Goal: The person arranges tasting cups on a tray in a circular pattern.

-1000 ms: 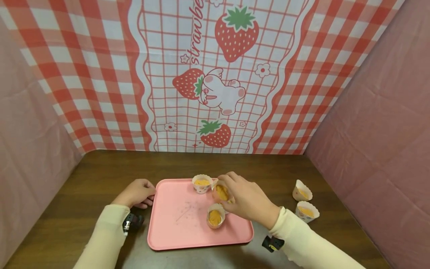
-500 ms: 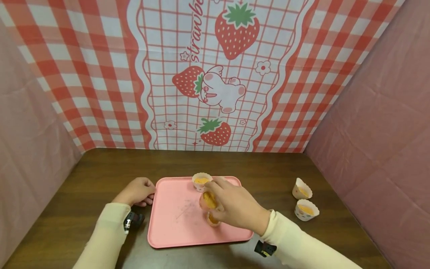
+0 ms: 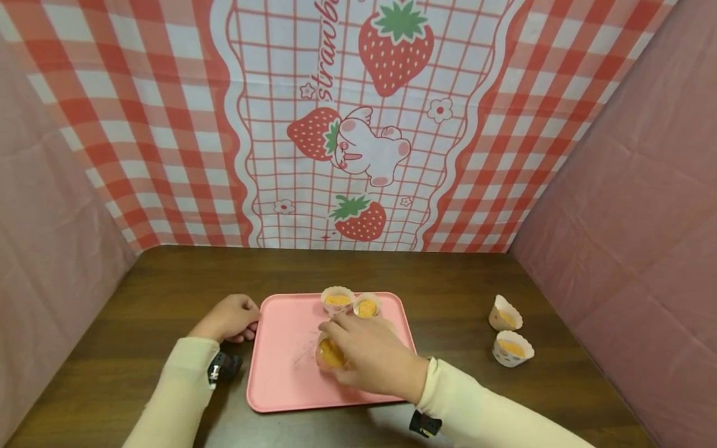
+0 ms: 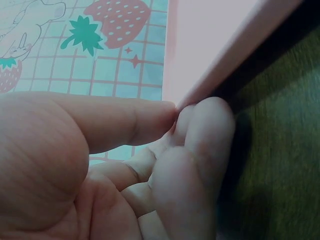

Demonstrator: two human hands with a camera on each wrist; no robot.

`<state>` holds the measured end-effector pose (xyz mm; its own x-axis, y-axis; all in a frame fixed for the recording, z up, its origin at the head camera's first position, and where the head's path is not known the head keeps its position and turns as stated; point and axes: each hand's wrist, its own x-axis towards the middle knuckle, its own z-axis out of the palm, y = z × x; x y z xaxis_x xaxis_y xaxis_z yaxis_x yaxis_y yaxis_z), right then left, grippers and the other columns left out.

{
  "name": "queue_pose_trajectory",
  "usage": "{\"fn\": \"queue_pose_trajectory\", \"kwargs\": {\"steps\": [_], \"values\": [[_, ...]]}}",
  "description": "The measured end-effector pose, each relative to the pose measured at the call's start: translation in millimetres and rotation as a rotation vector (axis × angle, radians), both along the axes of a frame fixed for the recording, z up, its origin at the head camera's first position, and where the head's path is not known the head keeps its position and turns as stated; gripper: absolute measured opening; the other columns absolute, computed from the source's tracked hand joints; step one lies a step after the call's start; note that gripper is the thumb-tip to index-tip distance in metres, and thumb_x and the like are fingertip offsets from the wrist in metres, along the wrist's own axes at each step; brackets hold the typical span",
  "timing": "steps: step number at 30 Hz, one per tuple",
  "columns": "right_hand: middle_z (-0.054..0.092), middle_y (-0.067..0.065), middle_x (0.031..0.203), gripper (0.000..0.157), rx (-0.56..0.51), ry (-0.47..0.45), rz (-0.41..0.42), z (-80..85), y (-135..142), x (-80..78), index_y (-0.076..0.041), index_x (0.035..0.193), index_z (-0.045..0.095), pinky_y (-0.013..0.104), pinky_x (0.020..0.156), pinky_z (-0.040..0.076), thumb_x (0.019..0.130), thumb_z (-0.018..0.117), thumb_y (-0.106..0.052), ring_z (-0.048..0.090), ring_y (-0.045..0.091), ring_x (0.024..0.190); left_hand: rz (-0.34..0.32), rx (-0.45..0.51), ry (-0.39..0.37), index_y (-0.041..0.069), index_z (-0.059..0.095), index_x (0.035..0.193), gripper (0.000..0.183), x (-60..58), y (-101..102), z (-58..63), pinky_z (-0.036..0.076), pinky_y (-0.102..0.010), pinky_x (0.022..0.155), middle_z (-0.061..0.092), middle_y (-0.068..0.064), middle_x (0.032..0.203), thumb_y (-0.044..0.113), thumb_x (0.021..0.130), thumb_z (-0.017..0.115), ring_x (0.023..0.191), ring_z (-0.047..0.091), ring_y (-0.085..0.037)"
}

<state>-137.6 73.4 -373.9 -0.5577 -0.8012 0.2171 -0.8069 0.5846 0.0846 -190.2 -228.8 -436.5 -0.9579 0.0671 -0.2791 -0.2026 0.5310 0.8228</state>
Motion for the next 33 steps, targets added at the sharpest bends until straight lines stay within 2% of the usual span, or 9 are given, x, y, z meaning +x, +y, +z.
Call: {"fn": "queue_pose_trajectory", "kwargs": {"steps": [3, 7, 11, 33], "values": [[0.062, -0.005, 0.11, 0.053, 0.008, -0.008, 0.006, -5.0, -3, 1.3, -0.018, 0.128, 0.062, 0.031, 0.073, 0.053, 0.086, 0.078, -0.045, 0.06, 0.009, 0.094, -0.001, -0.002, 0.003, -0.002, 0.061, 0.097, 0.013, -0.2, 0, -0.5, 0.052, -0.027, 0.054, 0.065, -0.008, 0.078, 0.011, 0.097, 0.057, 0.062, 0.063, -0.015], [0.062, -0.003, 0.111, 0.049, 0.012, -0.053, 0.017, -10.7, -5, 2.3, -0.015, 0.13, 0.061, 0.034, 0.084, 0.052, 0.09, 0.075, -0.042, 0.059, 0.01, 0.097, -0.006, -0.01, 0.009, -0.001, 0.06, 0.096, 0.013, 0.0, 0, 0.2, 0.051, -0.027, 0.054, 0.065, -0.008, 0.077, 0.011, 0.098, 0.057, 0.062, 0.063, -0.015], [0.062, -0.003, 0.109, 0.05, 0.024, -0.077, 0.007, -14.1, -5, 2.1, -0.013, 0.131, 0.061, 0.037, 0.089, 0.051, 0.091, 0.075, -0.041, 0.059, 0.011, 0.096, -0.01, -0.024, 0.01, -0.001, 0.06, 0.095, 0.013, 0.7, 2, 1.4, 0.051, -0.027, 0.054, 0.064, -0.008, 0.077, 0.01, 0.099, 0.057, 0.062, 0.062, -0.015], [0.064, -0.003, 0.111, 0.052, 0.036, -0.131, -0.023, -26.5, -5, -1.0, -0.013, 0.132, 0.062, 0.036, 0.088, 0.05, 0.091, 0.075, -0.041, 0.06, 0.012, 0.099, -0.005, -0.029, 0.016, -0.001, 0.059, 0.093, 0.01, 1.5, 3, 3.4, 0.05, -0.029, 0.056, 0.064, -0.008, 0.076, 0.008, 0.098, 0.058, 0.061, 0.061, -0.015]]}}
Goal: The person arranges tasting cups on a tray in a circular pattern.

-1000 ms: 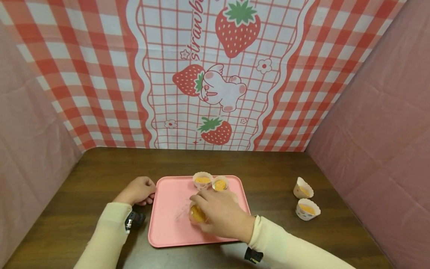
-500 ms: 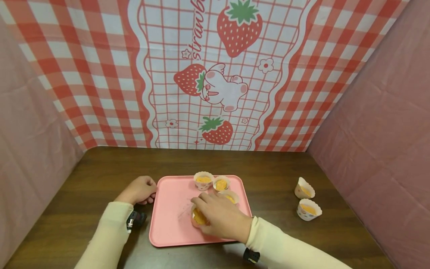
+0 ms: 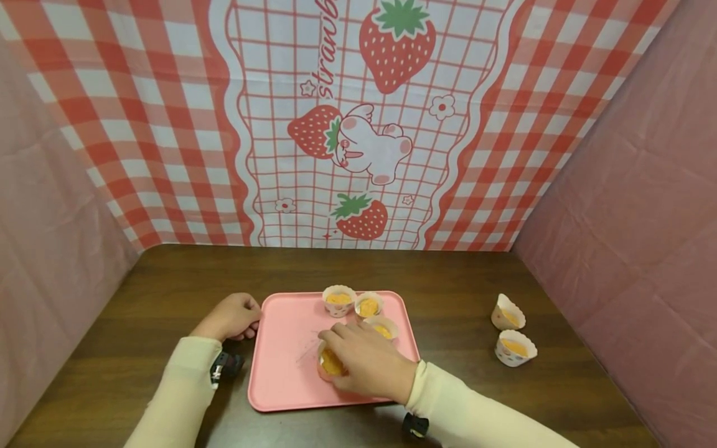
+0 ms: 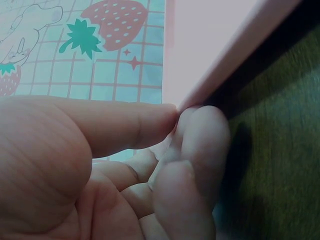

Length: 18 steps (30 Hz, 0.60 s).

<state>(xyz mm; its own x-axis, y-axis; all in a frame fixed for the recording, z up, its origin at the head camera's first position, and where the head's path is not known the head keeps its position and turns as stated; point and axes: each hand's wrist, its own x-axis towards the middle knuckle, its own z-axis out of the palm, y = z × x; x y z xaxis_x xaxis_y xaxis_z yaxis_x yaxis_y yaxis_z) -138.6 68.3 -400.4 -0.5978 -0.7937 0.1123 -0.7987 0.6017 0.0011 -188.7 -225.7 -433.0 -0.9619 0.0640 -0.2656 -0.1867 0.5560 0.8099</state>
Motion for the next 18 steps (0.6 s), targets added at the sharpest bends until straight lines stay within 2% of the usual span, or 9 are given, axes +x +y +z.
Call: {"fn": "queue_pose_trajectory", "kwargs": {"steps": [10, 14, 18], "values": [[0.064, -0.004, 0.115, 0.056, -0.031, -0.054, -0.013, -3.6, 2, -4.0, -0.012, 0.134, 0.06, 0.036, 0.092, 0.051, 0.089, 0.077, -0.04, 0.059, 0.011, 0.102, 0.008, -0.013, -0.011, 0.0, 0.06, 0.094, 0.01, -0.9, -1, 0.6, 0.05, -0.029, 0.057, 0.064, -0.008, 0.077, 0.009, 0.097, 0.059, 0.063, 0.062, -0.016], [0.066, -0.003, 0.112, 0.062, -0.093, -0.063, -0.009, 0.4, 10, -8.4, -0.011, 0.136, 0.058, 0.036, 0.093, 0.051, 0.086, 0.079, -0.042, 0.06, 0.011, 0.103, 0.005, -0.016, -0.011, 0.0, 0.06, 0.094, 0.01, -0.7, -1, 0.7, 0.05, -0.03, 0.057, 0.064, -0.009, 0.078, 0.009, 0.098, 0.059, 0.063, 0.062, -0.017], [0.066, -0.003, 0.109, 0.069, -0.202, -0.082, -0.046, 13.2, 29, -17.9, -0.012, 0.141, 0.054, 0.037, 0.095, 0.05, 0.084, 0.081, -0.039, 0.06, 0.012, 0.105, 0.001, -0.022, -0.013, 0.0, 0.061, 0.094, 0.011, -1.7, -1, 0.5, 0.05, -0.03, 0.058, 0.064, -0.008, 0.078, 0.01, 0.099, 0.059, 0.064, 0.062, -0.017]]}}
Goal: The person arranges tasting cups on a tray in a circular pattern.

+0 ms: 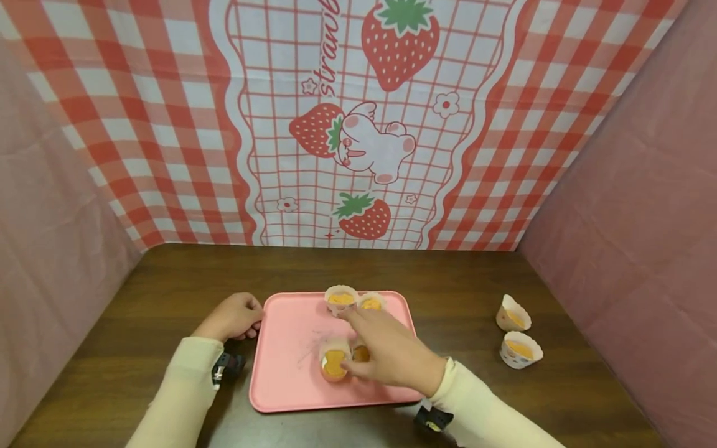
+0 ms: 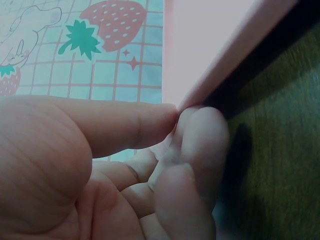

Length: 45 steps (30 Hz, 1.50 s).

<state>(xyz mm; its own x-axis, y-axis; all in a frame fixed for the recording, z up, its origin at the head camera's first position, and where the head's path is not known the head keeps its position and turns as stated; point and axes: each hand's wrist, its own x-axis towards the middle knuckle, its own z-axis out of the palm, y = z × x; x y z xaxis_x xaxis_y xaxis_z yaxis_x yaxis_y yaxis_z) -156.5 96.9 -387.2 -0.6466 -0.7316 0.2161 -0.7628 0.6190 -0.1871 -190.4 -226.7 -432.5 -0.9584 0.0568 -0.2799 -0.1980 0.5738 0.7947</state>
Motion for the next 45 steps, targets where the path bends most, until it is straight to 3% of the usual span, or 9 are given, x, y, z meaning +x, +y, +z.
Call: {"fn": "queue_pose_trajectory", "kwargs": {"steps": [6, 16, 25, 30, 45], "values": [[0.064, 0.005, 0.134, 0.068, -0.123, -0.014, -0.145, 15.1, 40, -17.9, -0.01, 0.142, 0.055, 0.047, 0.101, 0.051, 0.086, 0.082, -0.039, 0.061, 0.023, 0.123, -0.006, -0.022, 0.009, 0.0, 0.06, 0.092, 0.011, -0.7, 1, -0.9, 0.05, -0.03, 0.057, 0.064, -0.008, 0.076, 0.01, 0.098, 0.059, 0.063, 0.061, -0.017], [0.061, 0.012, 0.135, 0.067, -0.252, -0.01, -0.398, 17.8, 88, -40.4, -0.007, 0.145, 0.052, 0.054, 0.097, 0.052, 0.089, 0.081, -0.031, 0.06, 0.031, 0.126, -0.009, -0.035, 0.01, 0.001, 0.06, 0.092, 0.011, -1.5, 7, -1.2, 0.05, -0.031, 0.058, 0.063, -0.008, 0.076, 0.01, 0.098, 0.059, 0.063, 0.061, -0.017], [0.061, 0.018, 0.132, 0.068, -0.2, 0.087, -0.513, 15.1, 112, -55.8, -0.003, 0.143, 0.053, 0.058, 0.087, 0.053, 0.087, 0.08, -0.031, 0.061, 0.038, 0.118, -0.023, -0.038, 0.035, 0.0, 0.06, 0.094, 0.012, -3.4, 5, -1.9, 0.05, -0.032, 0.057, 0.064, -0.008, 0.077, 0.011, 0.098, 0.058, 0.062, 0.061, -0.017], [0.059, 0.027, 0.13, 0.067, -0.162, 0.141, -0.595, 13.1, 121, -62.1, 0.003, 0.139, 0.056, 0.062, 0.09, 0.05, 0.084, 0.08, -0.028, 0.06, 0.048, 0.113, -0.017, -0.05, 0.04, 0.0, 0.059, 0.093, 0.012, -2.8, 3, -1.9, 0.05, -0.032, 0.056, 0.063, -0.008, 0.075, 0.011, 0.097, 0.058, 0.061, 0.061, -0.017], [0.057, 0.032, 0.128, 0.061, -0.144, 0.16, -0.735, 8.8, 138, -67.5, 0.006, 0.133, 0.058, 0.066, 0.088, 0.047, 0.085, 0.078, -0.027, 0.056, 0.053, 0.113, -0.036, -0.075, 0.025, 0.0, 0.06, 0.097, 0.014, -1.1, 5, -0.6, 0.051, -0.033, 0.058, 0.064, -0.008, 0.078, 0.013, 0.1, 0.056, 0.065, 0.062, -0.019]]}}
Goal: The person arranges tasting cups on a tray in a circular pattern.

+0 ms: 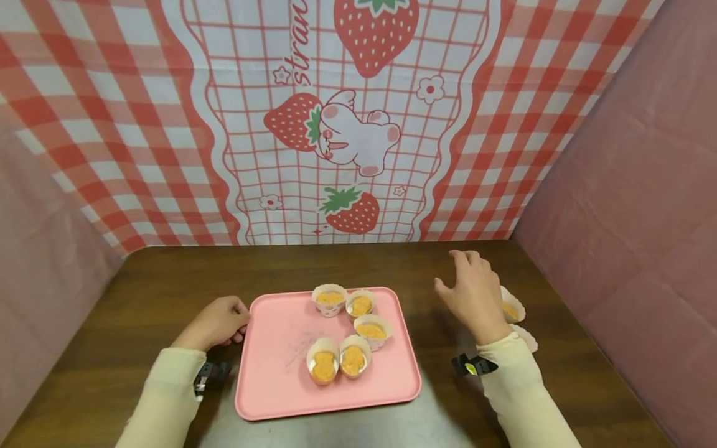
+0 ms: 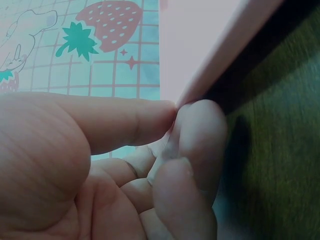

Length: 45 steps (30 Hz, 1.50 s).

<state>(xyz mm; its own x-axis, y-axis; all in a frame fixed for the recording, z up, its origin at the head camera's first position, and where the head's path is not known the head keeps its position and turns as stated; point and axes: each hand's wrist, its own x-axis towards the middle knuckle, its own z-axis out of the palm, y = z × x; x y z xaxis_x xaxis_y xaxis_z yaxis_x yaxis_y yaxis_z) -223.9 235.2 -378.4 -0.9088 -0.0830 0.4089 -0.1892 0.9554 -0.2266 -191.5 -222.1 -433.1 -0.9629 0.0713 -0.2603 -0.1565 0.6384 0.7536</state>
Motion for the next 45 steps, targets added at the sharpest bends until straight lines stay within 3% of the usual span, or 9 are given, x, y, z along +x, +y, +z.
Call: {"fn": "queue_pose_trajectory", "kwargs": {"steps": [14, 20, 27, 33, 40, 45], "values": [[0.055, 0.036, 0.131, 0.067, 0.047, -0.126, -0.055, 3.4, 9, 1.1, 0.009, 0.137, 0.054, 0.069, 0.09, 0.046, 0.087, 0.077, -0.029, 0.054, 0.057, 0.117, -0.005, -0.013, -0.002, 0.0, 0.06, 0.096, 0.014, 1.5, 1, 2.7, 0.05, -0.034, 0.058, 0.063, -0.008, 0.078, 0.013, 0.1, 0.057, 0.064, 0.061, -0.019], [0.047, 0.038, 0.141, 0.078, 0.07, -0.27, -0.08, 4.4, 20, -2.6, 0.01, 0.146, 0.045, 0.072, 0.098, 0.041, 0.091, 0.072, -0.038, 0.047, 0.06, 0.125, 0.0, 0.001, 0.002, 0.0, 0.06, 0.096, 0.014, 2.4, 0, -1.3, 0.05, -0.034, 0.057, 0.063, -0.008, 0.076, 0.013, 0.1, 0.057, 0.064, 0.062, -0.018], [0.046, 0.04, 0.142, 0.081, 0.132, -0.466, -0.071, 16.2, 45, -6.4, 0.01, 0.148, 0.043, 0.07, 0.091, 0.046, 0.091, 0.073, -0.04, 0.047, 0.061, 0.124, 0.003, 0.003, 0.015, -0.001, 0.06, 0.096, 0.014, 3.0, 2, -0.2, 0.05, -0.033, 0.056, 0.063, -0.007, 0.075, 0.013, 0.1, 0.058, 0.062, 0.061, -0.018], [0.051, 0.041, 0.132, 0.076, 0.161, -0.547, -0.076, 24.9, 68, -8.1, 0.014, 0.14, 0.046, 0.065, 0.081, 0.052, 0.092, 0.074, -0.038, 0.055, 0.059, 0.112, 0.002, -0.005, 0.016, -0.001, 0.06, 0.096, 0.015, 3.4, 2, 1.4, 0.05, -0.033, 0.056, 0.063, -0.007, 0.075, 0.013, 0.1, 0.058, 0.062, 0.061, -0.018], [0.056, 0.04, 0.121, 0.071, 0.153, -0.627, -0.105, 19.5, 91, -14.0, 0.015, 0.132, 0.05, 0.062, 0.076, 0.052, 0.09, 0.077, -0.035, 0.061, 0.054, 0.101, 0.006, -0.015, 0.013, 0.0, 0.061, 0.096, 0.014, 3.0, 2, 0.4, 0.05, -0.033, 0.056, 0.063, -0.007, 0.076, 0.013, 0.1, 0.058, 0.063, 0.061, -0.017], [0.063, 0.032, 0.107, 0.052, 0.153, -0.68, -0.121, 15.8, 100, -17.2, 0.008, 0.112, 0.06, 0.059, 0.073, 0.053, 0.086, 0.076, -0.034, 0.065, 0.045, 0.092, 0.002, -0.02, 0.011, 0.0, 0.06, 0.097, 0.015, 2.2, 1, 0.8, 0.05, -0.033, 0.057, 0.063, -0.008, 0.077, 0.014, 0.1, 0.058, 0.063, 0.061, -0.018]]}}
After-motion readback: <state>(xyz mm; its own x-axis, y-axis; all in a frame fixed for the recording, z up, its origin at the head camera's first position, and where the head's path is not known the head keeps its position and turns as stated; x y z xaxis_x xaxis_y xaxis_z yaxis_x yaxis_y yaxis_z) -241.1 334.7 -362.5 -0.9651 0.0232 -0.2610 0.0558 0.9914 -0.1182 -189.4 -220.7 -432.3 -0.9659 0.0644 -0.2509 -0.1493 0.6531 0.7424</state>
